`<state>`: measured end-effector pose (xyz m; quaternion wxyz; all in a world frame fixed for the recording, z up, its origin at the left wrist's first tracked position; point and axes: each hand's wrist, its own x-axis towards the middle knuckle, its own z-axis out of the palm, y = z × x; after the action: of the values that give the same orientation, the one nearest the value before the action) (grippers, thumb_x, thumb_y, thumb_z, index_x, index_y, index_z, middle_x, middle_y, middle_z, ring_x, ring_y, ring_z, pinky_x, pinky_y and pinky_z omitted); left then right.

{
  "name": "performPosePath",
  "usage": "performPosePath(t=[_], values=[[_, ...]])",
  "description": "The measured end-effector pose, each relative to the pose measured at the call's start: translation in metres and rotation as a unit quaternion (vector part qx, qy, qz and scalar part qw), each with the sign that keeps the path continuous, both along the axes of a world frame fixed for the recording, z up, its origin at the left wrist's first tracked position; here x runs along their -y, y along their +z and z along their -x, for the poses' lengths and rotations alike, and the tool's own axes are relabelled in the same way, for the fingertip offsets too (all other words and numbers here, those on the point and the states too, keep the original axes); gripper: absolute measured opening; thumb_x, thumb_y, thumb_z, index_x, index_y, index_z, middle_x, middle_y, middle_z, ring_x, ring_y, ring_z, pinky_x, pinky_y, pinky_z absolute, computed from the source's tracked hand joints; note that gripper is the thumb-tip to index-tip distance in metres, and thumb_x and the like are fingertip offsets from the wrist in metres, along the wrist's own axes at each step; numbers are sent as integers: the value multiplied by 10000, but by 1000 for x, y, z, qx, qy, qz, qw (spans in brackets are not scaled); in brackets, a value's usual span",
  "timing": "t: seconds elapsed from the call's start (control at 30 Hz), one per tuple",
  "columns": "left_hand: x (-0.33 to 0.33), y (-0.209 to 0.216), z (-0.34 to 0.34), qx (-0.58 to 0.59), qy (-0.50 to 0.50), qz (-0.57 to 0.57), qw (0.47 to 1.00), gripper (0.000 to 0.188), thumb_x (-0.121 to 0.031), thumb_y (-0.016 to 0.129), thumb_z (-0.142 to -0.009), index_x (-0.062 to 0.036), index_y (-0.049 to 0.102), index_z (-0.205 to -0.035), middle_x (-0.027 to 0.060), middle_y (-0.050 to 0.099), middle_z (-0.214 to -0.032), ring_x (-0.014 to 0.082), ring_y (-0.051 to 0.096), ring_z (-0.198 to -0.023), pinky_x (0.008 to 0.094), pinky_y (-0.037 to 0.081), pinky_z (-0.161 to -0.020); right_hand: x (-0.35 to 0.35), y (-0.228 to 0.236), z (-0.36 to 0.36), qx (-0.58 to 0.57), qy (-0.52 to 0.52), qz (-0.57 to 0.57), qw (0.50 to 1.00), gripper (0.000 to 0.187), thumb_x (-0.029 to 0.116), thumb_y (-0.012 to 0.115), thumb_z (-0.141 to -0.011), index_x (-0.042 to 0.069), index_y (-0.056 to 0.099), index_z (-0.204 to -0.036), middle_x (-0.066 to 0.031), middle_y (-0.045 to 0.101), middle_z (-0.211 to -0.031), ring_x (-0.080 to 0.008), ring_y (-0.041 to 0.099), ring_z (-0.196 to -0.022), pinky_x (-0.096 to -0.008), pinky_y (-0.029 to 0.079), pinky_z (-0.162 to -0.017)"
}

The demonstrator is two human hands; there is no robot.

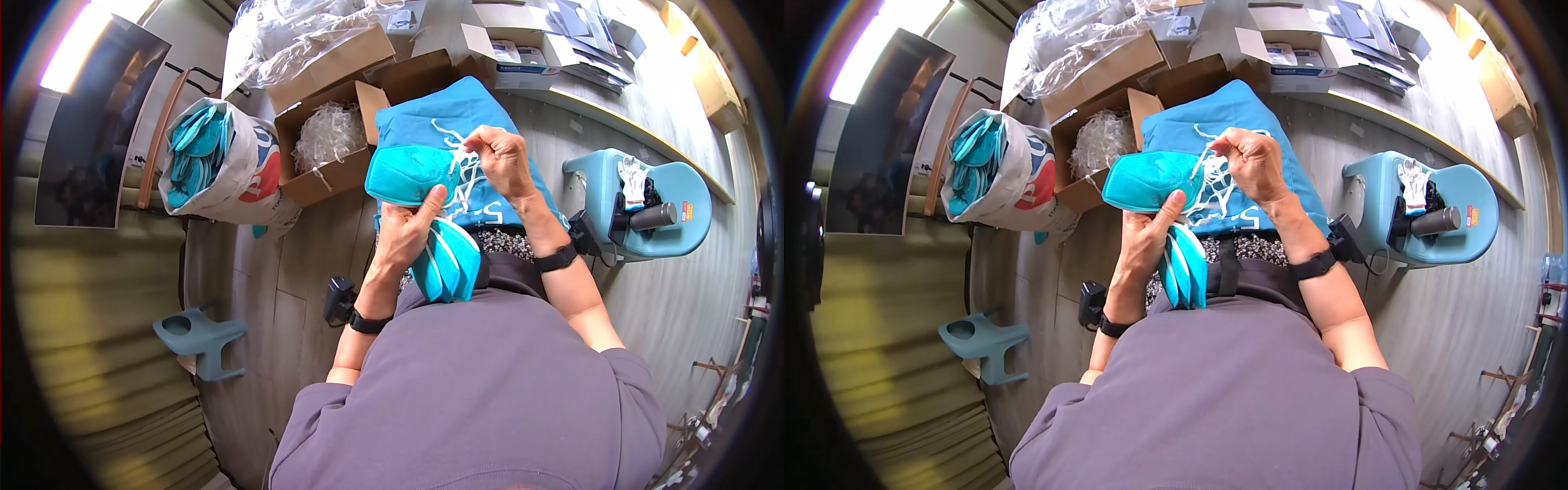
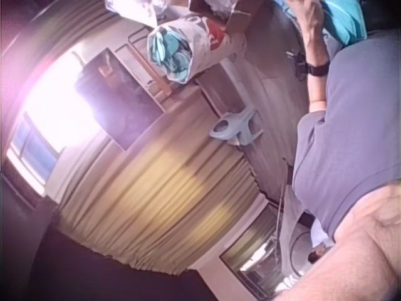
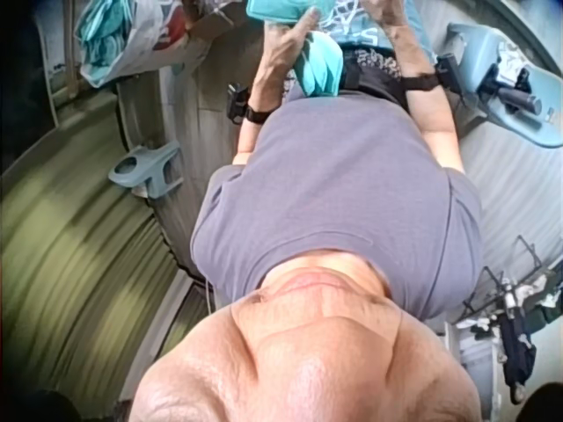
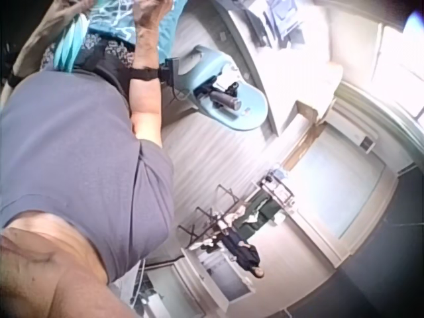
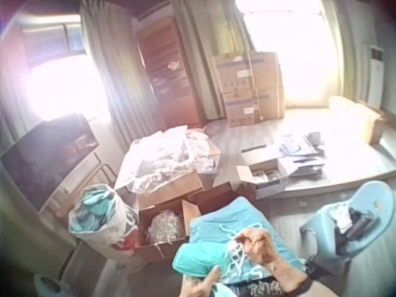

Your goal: Taking medical masks out of individual plastic packets and organizing them into stacks.

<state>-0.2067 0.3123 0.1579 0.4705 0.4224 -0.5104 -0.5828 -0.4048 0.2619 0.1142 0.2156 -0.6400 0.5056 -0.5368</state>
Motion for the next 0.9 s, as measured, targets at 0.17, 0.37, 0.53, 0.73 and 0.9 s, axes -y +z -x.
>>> performPosePath(t=[0.17, 0.37, 0.53, 0.73, 0.9], values=[[-2, 6, -8, -59, -12, -50, 997, 161, -139, 710, -919, -40, 673, -1041, 7, 671, -918, 89, 606, -793, 249, 478, -686, 9, -4, 1, 33, 14, -11, 999, 118, -43, 592, -870, 18, 688, -840, -100, 701, -751, -166, 686, -698, -295, 521, -634], [-10, 41, -45, -180, -21, -56, 982, 277, -248, 566, -999, 12, 613, -1082, 89, 626, -676, 104, 413, -385, 249, 299, -390, 33, -6, 66, 97, -108, -53, 988, 209, -64, 548, -877, 16, 737, -917, -51, 710, -786, -83, 617, -679, -230, 522, -637], [2, 28, -19, -289, -32, -294, 911, 254, -292, 603, -988, -38, 592, -988, 19, 524, -575, 82, 351, -396, 242, 329, -470, 4, 23, 5, 140, 165, -132, 967, 657, -72, 644, -794, 100, 511, -1415, -108, 605, -1282, -46, 589, -784, -180, 490, -687], [-9, 36, -1, -352, -122, -284, 883, 338, -314, 511, -1043, 7, 618, -1048, 13, 618, -710, 33, 412, -429, 169, 322, -485, 2, 6, -13, 369, 280, -117, 878, 198, 147, 691, -926, 61, 687, -1104, 44, 635, -794, -11, 519, -632, -173, 447, -565], [12, -18, -26, 118, -28, 15, 992, 381, -346, 731, -905, 5, 624, -1008, 35, 632, -727, 8, 499, -503, 177, 384, -460, 2, 21, 8, 313, 148, -145, 927, 64, 94, 658, -948, 32, 671, -957, 40, 637, -807, -6, 514, -654, -169, 422, -560]])
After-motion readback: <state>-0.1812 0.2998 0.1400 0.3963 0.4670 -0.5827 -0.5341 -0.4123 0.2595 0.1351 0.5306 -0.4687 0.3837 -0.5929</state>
